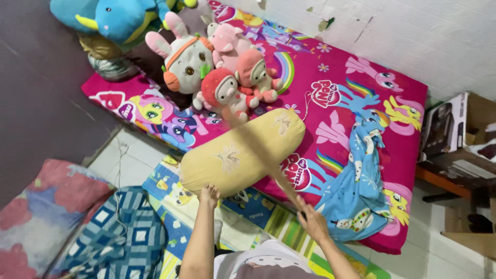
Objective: The person uses a broom to hit several plush toys and a pillow on a bed and floor mat, then ties a white string around the end of the pillow.
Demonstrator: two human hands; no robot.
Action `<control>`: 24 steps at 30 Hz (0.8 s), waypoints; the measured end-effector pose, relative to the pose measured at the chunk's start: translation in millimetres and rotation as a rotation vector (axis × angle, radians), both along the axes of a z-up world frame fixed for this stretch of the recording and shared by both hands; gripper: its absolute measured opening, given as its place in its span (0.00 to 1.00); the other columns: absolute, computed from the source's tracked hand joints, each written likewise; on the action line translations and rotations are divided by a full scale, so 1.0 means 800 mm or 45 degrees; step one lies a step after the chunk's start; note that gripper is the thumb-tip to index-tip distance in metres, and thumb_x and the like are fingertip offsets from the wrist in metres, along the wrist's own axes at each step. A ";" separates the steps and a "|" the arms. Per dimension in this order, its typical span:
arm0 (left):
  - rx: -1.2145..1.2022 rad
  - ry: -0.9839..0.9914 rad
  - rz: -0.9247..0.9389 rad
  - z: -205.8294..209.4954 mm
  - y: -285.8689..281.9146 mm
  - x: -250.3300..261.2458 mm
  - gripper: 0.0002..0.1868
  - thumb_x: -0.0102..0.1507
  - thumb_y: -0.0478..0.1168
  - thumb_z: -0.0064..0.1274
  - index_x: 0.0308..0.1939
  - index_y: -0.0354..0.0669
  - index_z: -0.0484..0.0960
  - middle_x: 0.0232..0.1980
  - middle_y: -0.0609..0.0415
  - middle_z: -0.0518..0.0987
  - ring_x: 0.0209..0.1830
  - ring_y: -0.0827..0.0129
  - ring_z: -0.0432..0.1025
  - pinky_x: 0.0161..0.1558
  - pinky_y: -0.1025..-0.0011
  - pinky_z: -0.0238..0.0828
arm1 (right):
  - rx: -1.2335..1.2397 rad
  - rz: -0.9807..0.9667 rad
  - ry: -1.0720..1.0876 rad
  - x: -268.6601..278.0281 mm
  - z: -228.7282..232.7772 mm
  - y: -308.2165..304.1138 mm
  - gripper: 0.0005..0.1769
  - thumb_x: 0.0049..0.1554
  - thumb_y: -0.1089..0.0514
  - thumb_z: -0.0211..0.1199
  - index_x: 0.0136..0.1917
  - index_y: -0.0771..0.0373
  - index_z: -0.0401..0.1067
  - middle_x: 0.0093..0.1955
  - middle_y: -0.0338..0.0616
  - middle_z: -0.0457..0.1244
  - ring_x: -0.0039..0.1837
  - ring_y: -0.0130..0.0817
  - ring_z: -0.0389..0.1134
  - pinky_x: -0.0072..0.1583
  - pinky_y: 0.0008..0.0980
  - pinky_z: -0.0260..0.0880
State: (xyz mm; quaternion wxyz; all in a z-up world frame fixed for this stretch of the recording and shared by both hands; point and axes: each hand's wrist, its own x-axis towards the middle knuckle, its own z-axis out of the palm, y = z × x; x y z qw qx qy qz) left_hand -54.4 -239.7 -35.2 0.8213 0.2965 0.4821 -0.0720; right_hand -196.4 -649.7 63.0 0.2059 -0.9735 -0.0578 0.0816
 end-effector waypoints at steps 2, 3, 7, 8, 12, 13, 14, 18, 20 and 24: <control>0.010 0.046 0.060 0.013 -0.007 -0.016 0.16 0.71 0.53 0.46 0.54 0.48 0.76 0.39 0.63 0.77 0.46 0.65 0.70 0.57 0.54 0.67 | 0.166 -0.331 -0.317 0.010 -0.008 -0.004 0.39 0.58 0.46 0.60 0.80 0.44 0.53 0.54 0.55 0.70 0.49 0.57 0.72 0.48 0.51 0.72; -0.006 0.007 0.091 0.020 -0.008 -0.025 0.14 0.71 0.50 0.44 0.55 0.49 0.75 0.42 0.62 0.77 0.49 0.63 0.72 0.58 0.52 0.65 | 0.173 -0.308 -0.313 0.016 -0.013 0.003 0.39 0.58 0.46 0.60 0.80 0.44 0.53 0.54 0.55 0.70 0.49 0.57 0.72 0.48 0.51 0.72; 0.032 0.066 0.267 0.035 -0.009 -0.073 0.17 0.70 0.48 0.42 0.61 0.51 0.74 0.56 0.59 0.79 0.58 0.60 0.71 0.61 0.52 0.64 | 0.239 -0.277 -0.026 0.003 -0.029 0.028 0.43 0.55 0.47 0.63 0.81 0.46 0.52 0.51 0.58 0.69 0.49 0.56 0.72 0.50 0.50 0.73; 0.037 0.073 0.295 0.035 -0.006 -0.088 0.17 0.70 0.48 0.42 0.61 0.51 0.74 0.56 0.59 0.79 0.58 0.60 0.71 0.61 0.52 0.64 | 0.190 0.096 -0.027 -0.004 -0.030 0.032 0.43 0.51 0.49 0.66 0.78 0.46 0.57 0.52 0.59 0.68 0.51 0.57 0.72 0.50 0.50 0.73; 0.051 0.148 0.562 0.025 0.015 -0.126 0.23 0.71 0.48 0.41 0.68 0.46 0.68 0.67 0.51 0.75 0.67 0.53 0.69 0.64 0.49 0.65 | -0.099 0.749 0.292 0.000 -0.026 0.047 0.42 0.57 0.51 0.63 0.81 0.44 0.52 0.48 0.54 0.68 0.48 0.54 0.72 0.51 0.51 0.71; 0.079 0.206 0.621 0.023 0.022 -0.137 0.24 0.71 0.48 0.41 0.69 0.42 0.70 0.68 0.50 0.76 0.68 0.51 0.70 0.64 0.48 0.66 | -0.146 0.829 0.238 0.009 -0.023 0.060 0.39 0.58 0.49 0.63 0.80 0.41 0.54 0.48 0.54 0.68 0.47 0.55 0.71 0.50 0.52 0.71; 0.081 0.216 0.636 0.019 0.026 -0.152 0.24 0.71 0.48 0.41 0.69 0.42 0.70 0.68 0.50 0.76 0.68 0.51 0.70 0.64 0.48 0.66 | -0.192 0.899 0.192 0.008 -0.022 0.065 0.36 0.60 0.47 0.63 0.79 0.39 0.55 0.48 0.53 0.67 0.47 0.56 0.70 0.48 0.53 0.71; 0.097 0.114 0.686 0.027 0.048 -0.173 0.25 0.71 0.51 0.40 0.71 0.48 0.67 0.70 0.53 0.74 0.68 0.55 0.68 0.63 0.52 0.67 | 0.286 0.634 -0.221 0.034 -0.015 0.099 0.38 0.55 0.49 0.64 0.77 0.43 0.58 0.51 0.54 0.69 0.45 0.58 0.70 0.45 0.53 0.71; 0.112 0.142 0.725 0.034 0.054 -0.186 0.25 0.71 0.50 0.40 0.71 0.52 0.66 0.69 0.52 0.73 0.68 0.55 0.68 0.63 0.51 0.67 | 0.272 0.193 -0.223 0.053 -0.015 0.127 0.40 0.58 0.47 0.61 0.80 0.48 0.53 0.48 0.56 0.67 0.46 0.59 0.70 0.45 0.54 0.71; 0.081 0.147 0.760 0.041 0.068 -0.192 0.25 0.70 0.50 0.42 0.71 0.50 0.67 0.68 0.53 0.74 0.68 0.55 0.67 0.64 0.50 0.65 | 0.163 0.360 -0.007 0.047 -0.034 0.164 0.38 0.58 0.47 0.61 0.79 0.46 0.55 0.49 0.55 0.66 0.46 0.58 0.70 0.45 0.54 0.71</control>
